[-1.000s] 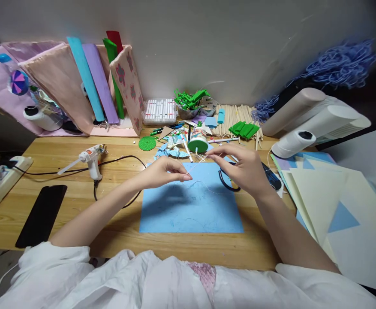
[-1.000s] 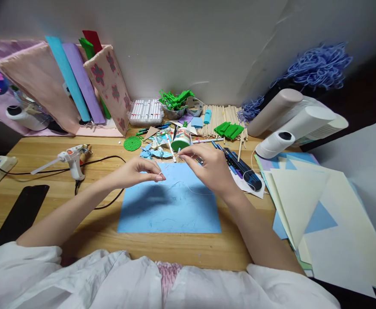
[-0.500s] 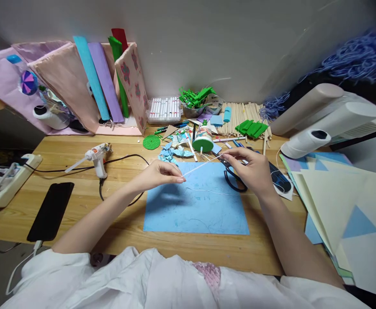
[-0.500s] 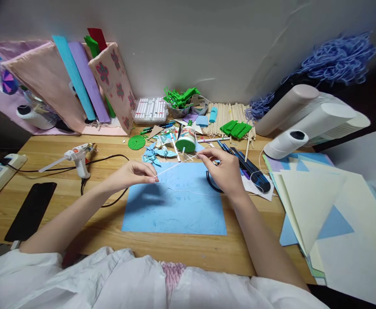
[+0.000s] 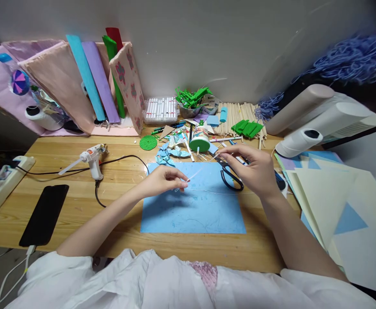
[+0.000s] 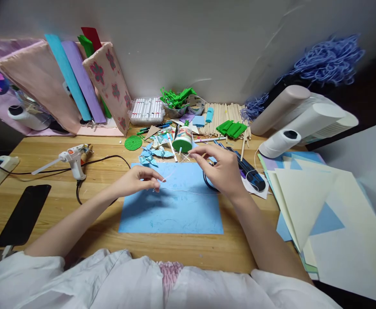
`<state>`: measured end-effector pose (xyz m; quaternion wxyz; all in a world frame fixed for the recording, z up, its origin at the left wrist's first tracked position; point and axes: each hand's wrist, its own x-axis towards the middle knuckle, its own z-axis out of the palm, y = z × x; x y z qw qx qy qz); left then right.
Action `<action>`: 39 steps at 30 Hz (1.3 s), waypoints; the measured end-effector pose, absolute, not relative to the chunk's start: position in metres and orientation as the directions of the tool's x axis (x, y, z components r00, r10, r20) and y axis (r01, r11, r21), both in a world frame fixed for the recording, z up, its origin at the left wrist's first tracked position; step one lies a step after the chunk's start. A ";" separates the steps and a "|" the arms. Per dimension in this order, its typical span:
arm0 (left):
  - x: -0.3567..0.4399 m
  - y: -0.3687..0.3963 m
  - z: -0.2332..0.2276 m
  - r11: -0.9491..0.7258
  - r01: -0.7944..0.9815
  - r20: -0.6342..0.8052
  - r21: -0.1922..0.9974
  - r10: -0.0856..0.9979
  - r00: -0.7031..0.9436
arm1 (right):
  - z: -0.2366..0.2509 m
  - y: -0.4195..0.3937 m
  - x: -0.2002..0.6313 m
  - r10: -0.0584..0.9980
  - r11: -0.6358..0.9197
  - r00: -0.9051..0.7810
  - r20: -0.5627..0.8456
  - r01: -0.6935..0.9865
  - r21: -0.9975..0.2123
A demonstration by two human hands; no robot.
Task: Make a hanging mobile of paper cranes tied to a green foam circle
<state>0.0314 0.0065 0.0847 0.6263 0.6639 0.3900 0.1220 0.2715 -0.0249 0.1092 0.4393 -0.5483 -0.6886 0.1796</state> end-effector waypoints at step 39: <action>0.051 -0.007 0.081 0.058 -0.344 -0.082 0.937 0.995 -0.055 | 0.070 -0.053 0.249 0.975 0.207 -0.037 0.218 0.506 -0.837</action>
